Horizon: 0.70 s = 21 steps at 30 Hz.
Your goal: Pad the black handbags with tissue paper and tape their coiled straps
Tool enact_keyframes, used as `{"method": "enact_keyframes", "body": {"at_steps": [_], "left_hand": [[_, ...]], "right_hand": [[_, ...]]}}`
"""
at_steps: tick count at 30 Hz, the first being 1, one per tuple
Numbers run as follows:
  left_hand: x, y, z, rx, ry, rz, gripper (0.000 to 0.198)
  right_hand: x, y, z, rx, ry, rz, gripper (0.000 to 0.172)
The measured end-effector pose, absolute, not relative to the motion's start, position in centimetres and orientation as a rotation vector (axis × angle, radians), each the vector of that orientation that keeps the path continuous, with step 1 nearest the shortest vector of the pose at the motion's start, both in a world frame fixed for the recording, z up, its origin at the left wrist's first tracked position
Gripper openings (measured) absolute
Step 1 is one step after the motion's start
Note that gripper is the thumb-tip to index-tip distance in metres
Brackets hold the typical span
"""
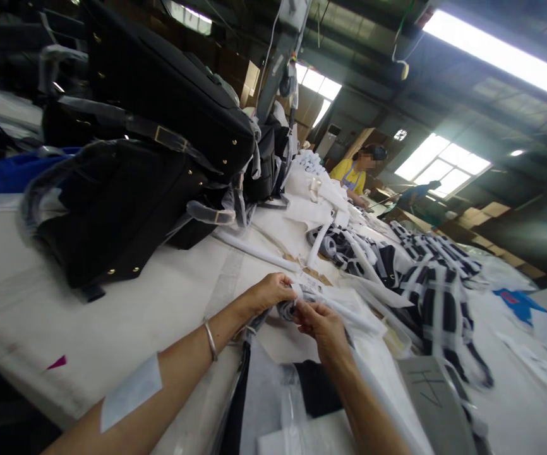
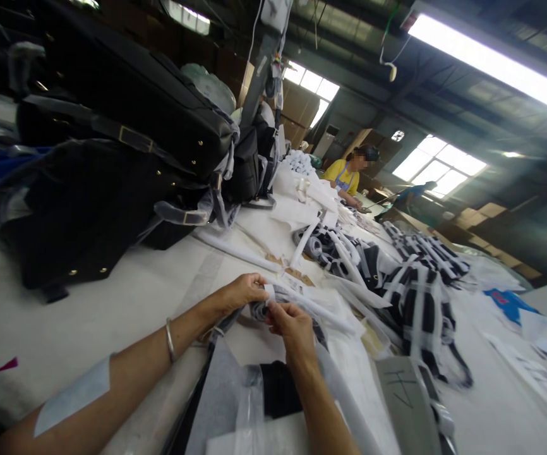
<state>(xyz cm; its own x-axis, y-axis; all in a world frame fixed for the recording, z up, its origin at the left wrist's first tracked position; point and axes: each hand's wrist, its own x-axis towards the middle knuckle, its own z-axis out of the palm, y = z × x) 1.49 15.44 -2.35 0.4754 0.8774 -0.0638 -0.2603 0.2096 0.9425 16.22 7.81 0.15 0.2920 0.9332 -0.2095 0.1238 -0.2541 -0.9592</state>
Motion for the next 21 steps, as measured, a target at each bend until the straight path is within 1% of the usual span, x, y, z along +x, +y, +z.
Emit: {"method": "enact_keyframes", "body": {"at_steps": [5, 10, 13, 16, 18, 20, 21], "left_hand": [[1.4, 15.2, -2.3, 1.058, 0.695, 0.878, 0.025], [1.2, 15.4, -2.6, 1.040, 0.656, 0.836, 0.023], [1.0, 15.7, -3.1, 1.033, 0.620, 0.823, 0.025], [0.8, 15.9, -3.4, 1.032, 0.582, 0.830, 0.031], [0.7, 15.9, -3.4, 1.040, 0.568, 0.838, 0.032], [0.6, 15.9, -3.4, 1.054, 0.572, 0.842, 0.030], [0.7, 15.9, -3.4, 1.061, 0.582, 0.844, 0.028]], "right_hand": [[16.3, 8.0, -0.6, -1.621, -1.006, 1.052, 0.044], [16.7, 8.6, -0.3, -1.663, -1.247, 0.967, 0.032], [16.5, 9.0, 0.4, -1.824, -1.411, 0.800, 0.028], [16.3, 9.4, 1.4, -2.008, -1.679, 0.443, 0.034], [16.4, 9.5, 2.2, -2.069, -1.857, 0.056, 0.037], [16.6, 9.6, 2.8, -1.962, -2.064, -0.367, 0.031], [16.6, 9.7, 3.0, -1.844, -2.169, -0.539, 0.025]]}}
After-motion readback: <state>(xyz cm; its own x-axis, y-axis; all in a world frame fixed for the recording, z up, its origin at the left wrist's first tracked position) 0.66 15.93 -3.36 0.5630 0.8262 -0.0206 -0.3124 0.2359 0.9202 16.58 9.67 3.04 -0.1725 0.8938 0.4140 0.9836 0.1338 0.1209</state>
